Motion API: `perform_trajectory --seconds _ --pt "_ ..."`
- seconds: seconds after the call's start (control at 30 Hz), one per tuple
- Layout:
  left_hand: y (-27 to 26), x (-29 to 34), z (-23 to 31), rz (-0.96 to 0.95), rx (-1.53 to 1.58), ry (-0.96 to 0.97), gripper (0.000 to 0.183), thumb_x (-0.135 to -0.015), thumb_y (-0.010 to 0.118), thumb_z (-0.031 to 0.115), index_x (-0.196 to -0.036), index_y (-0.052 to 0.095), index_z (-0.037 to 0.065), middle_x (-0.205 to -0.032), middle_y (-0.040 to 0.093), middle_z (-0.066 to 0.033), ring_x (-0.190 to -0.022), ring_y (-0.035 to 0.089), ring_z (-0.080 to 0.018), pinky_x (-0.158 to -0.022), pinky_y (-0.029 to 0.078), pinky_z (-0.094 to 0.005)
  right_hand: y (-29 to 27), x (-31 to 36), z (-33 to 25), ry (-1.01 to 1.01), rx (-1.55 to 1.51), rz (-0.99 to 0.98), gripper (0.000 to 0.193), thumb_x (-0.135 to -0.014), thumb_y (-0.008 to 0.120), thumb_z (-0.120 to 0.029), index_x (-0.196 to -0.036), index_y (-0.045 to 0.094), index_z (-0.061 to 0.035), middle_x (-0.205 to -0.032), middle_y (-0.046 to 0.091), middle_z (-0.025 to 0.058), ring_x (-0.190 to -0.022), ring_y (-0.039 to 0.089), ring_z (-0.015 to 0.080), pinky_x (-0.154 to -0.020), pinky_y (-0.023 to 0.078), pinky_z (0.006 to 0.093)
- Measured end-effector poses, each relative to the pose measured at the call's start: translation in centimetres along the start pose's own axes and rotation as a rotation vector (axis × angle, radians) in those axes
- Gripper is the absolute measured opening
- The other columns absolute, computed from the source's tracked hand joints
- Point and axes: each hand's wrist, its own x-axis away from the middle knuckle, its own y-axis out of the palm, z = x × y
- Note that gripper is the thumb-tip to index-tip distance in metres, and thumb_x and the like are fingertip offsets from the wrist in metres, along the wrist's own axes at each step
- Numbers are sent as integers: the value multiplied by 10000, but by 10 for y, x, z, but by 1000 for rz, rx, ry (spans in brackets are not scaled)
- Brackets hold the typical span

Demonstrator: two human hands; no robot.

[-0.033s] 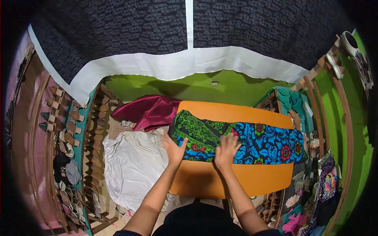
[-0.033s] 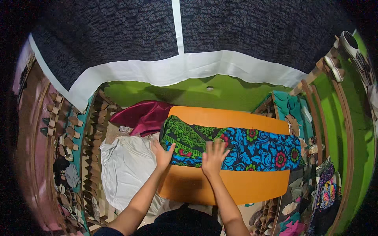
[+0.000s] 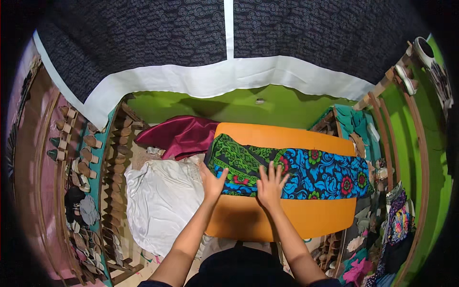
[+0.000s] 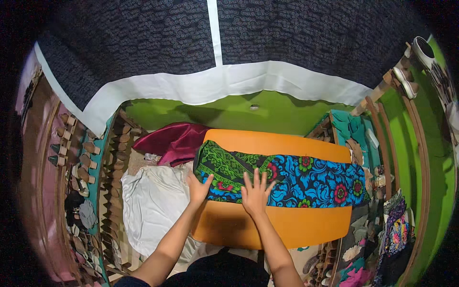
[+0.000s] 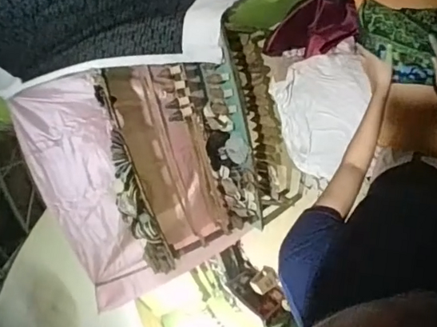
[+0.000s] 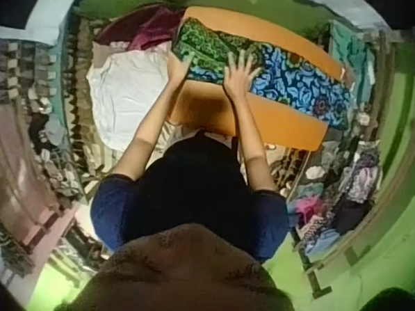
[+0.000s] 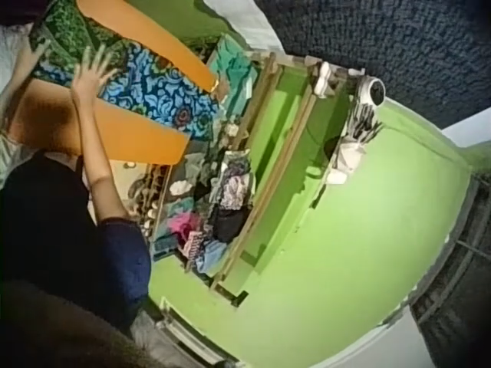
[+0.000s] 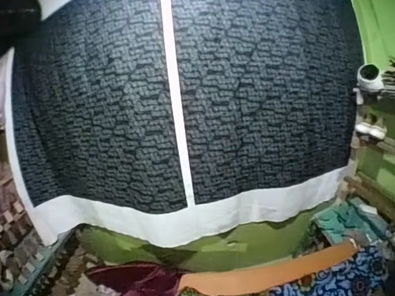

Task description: Folding a large piece of blue and green patterned fabric on a table and placing it on a shelf.

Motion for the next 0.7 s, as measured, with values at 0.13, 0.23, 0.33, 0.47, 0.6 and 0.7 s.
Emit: perform_trajectory --seconds 0.13,0.23,0.33,0.47,0.6,0.7 --pt "-4 -3 29 -224 149 -89 949 -706 706 259 -1343 101 -102 -1148 477 -339 -1045 495 -425 -885 405 -416 17 6 16 9 58 -239 525 -870 433 -284 -1361 335 -126 -1448 194 152 -1330 142 392 -1006 27 644" --pt "5 -7 13 -111 111 71 927 -714 694 223 -1349 93 -85 -1081 529 -314 -962 540 -428 -804 446 -424 9 1 -7 -15 82 -200 640 -823 499 -333 -1365 297 -59 -1441 178 197 -1324 129 421 -994 24 655" --pt "0 -2 28 -153 52 55 870 -730 635 131 -1380 71 -2 -1076 543 -285 -906 552 -441 -754 452 -449 -5 11 -38 -47 -59 -223 811 -756 571 -422 -1368 244 -3 -1422 157 265 -1320 124 436 -973 36 676" --pt "-22 20 78 -238 84 63 847 -724 589 76 -1388 65 37 -1165 483 -281 -893 550 -442 -724 457 -464 4 37 -53 -103 -298 -146 1014 -640 662 -492 -1367 189 34 -1391 149 333 -1310 148 450 -961 96 680" --pt "-22 56 66 -322 200 145 825 -711 598 78 -1382 121 22 -1242 413 -283 -986 520 -435 -768 459 -450 11 52 -62 -178 -254 -213 963 -700 692 -355 -1339 126 92 -1350 207 356 -1273 258 439 -979 239 575" --pt "-45 58 82 -445 243 450 754 -743 608 126 -1357 193 -14 -1202 452 -271 -1054 510 -394 -806 457 -392 -3 80 -50 336 -938 -436 801 -789 608 -219 -1346 110 69 -1320 276 345 -1244 348 366 -959 351 405"
